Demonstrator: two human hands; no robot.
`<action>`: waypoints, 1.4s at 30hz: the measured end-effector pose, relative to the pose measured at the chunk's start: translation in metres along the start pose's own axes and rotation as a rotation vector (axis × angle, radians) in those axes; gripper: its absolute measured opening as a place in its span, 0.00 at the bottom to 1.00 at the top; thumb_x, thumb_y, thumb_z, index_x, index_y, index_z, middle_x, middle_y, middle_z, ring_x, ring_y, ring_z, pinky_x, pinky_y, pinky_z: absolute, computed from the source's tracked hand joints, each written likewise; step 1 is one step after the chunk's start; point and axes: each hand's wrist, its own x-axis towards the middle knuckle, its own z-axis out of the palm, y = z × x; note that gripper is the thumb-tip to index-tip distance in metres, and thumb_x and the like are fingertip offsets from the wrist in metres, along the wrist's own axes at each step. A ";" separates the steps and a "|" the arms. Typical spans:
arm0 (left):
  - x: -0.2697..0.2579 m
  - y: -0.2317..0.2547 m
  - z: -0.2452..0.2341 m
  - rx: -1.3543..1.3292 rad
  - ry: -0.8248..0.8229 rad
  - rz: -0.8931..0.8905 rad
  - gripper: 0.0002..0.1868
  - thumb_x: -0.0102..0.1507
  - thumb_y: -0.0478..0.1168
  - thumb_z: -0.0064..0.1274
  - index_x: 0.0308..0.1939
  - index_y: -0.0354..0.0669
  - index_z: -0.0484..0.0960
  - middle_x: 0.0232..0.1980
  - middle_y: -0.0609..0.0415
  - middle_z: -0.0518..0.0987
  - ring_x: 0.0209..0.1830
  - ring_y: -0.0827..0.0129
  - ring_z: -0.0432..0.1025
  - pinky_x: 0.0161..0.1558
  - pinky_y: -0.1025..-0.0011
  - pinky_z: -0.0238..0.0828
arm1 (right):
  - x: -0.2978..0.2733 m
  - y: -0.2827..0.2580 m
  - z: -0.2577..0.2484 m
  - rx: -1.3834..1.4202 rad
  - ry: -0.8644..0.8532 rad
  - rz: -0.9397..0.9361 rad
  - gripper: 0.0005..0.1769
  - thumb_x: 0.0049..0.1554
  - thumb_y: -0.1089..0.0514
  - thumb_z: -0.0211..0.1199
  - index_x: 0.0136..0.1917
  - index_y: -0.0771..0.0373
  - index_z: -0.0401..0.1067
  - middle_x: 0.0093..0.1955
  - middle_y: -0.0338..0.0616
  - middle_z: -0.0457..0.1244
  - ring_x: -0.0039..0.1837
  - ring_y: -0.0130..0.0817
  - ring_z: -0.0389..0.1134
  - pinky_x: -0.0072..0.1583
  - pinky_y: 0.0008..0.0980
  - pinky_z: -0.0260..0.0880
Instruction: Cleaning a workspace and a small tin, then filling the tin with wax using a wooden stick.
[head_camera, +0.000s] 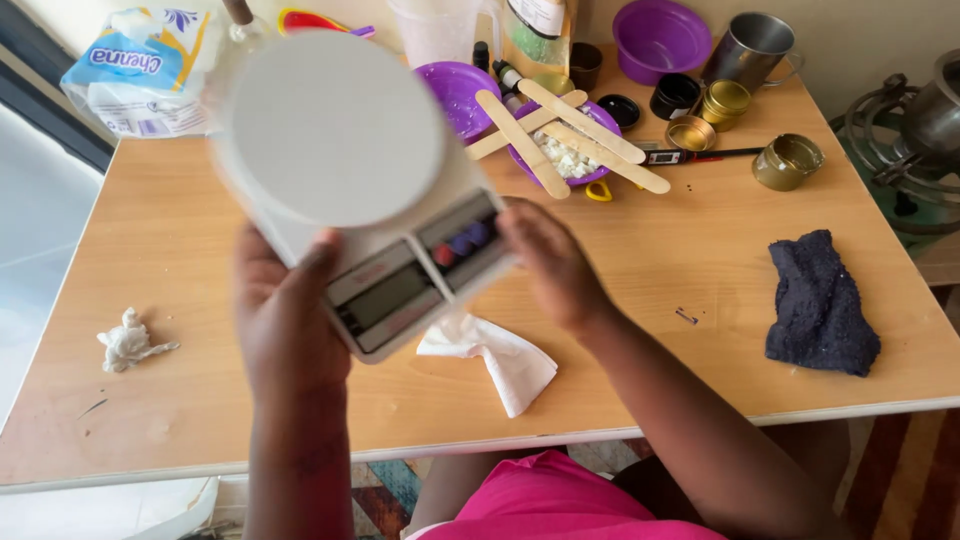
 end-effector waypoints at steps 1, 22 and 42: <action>-0.002 -0.008 0.001 0.001 0.005 0.002 0.23 0.55 0.30 0.50 0.55 0.40 0.68 0.52 0.47 0.76 0.48 0.67 0.72 0.53 0.74 0.71 | -0.007 -0.014 -0.005 0.001 -0.005 0.001 0.16 0.60 0.46 0.49 0.52 0.58 0.67 0.47 0.32 0.62 0.51 0.20 0.60 0.54 0.22 0.60; 0.001 -0.035 -0.024 0.406 -0.163 -0.423 0.14 0.62 0.43 0.42 0.48 0.43 0.76 0.47 0.52 0.82 0.40 0.70 0.75 0.40 0.74 0.70 | -0.170 0.037 -0.182 0.041 0.693 0.388 0.13 0.60 0.56 0.54 0.54 0.66 0.68 0.51 0.48 0.64 0.52 0.33 0.64 0.55 0.33 0.66; 0.132 -0.109 -0.114 1.181 -0.094 0.587 0.29 0.70 0.45 0.45 0.16 0.46 0.54 0.15 0.59 0.49 0.17 0.73 0.45 0.23 0.67 0.40 | -0.105 0.003 -0.020 -0.609 -0.166 0.106 0.28 0.55 0.56 0.55 0.68 0.61 0.59 0.72 0.45 0.54 0.73 0.36 0.54 0.71 0.35 0.50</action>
